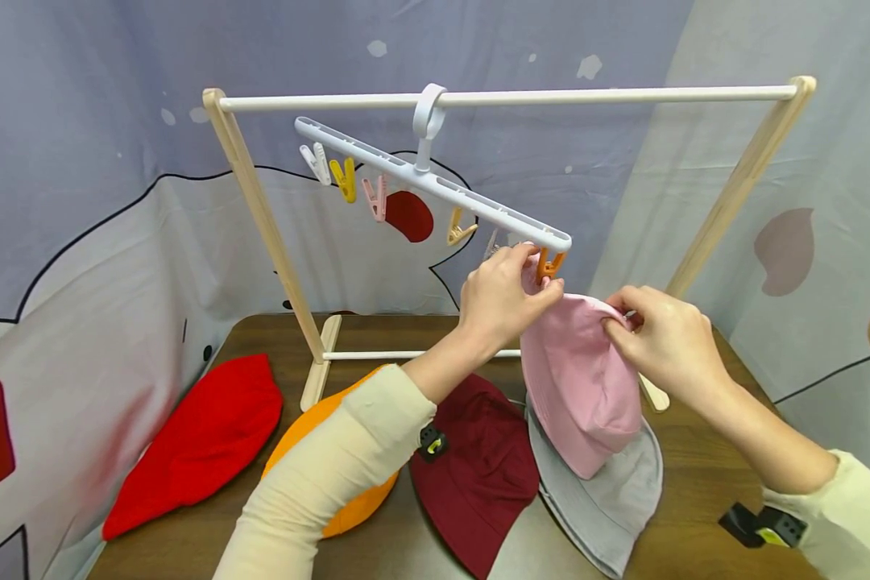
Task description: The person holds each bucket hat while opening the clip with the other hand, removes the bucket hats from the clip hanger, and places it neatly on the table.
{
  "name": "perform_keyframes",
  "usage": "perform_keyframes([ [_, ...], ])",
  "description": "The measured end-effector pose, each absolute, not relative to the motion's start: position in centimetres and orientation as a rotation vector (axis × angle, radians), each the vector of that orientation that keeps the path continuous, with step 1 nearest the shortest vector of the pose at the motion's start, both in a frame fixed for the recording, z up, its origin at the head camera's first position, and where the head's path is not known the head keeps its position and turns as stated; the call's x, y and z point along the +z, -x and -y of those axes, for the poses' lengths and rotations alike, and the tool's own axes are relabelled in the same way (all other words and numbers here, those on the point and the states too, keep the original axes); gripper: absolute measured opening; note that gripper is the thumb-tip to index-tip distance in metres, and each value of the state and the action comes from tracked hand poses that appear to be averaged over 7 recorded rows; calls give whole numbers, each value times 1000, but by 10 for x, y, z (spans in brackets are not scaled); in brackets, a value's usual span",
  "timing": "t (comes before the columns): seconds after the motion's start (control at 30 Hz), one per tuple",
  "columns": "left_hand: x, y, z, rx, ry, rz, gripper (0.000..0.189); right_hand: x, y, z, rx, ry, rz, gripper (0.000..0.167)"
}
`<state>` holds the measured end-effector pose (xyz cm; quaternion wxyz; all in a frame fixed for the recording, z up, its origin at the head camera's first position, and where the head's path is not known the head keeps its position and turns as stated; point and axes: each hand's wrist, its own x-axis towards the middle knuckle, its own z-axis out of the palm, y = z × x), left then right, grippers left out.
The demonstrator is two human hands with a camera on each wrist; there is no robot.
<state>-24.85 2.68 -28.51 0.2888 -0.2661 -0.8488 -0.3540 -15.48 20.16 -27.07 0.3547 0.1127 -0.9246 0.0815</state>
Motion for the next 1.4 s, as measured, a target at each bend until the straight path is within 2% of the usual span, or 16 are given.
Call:
perform_keyframes([
  [0.27,-284,247,-37,-925,669,2323,25,-272,152,-198,218,-311,2384,10],
  [0.57,-283,248,-42,-881,597,2341,24,-277,149,-193,229,-365,2354,11],
  [0.93,-280,251,-45,-783,524,2339,32,-282,147,-184,208,-407,2326,13],
  [1.4,-283,253,-43,-740,537,2264,25,-281,148,-185,212,-397,2311,14],
])
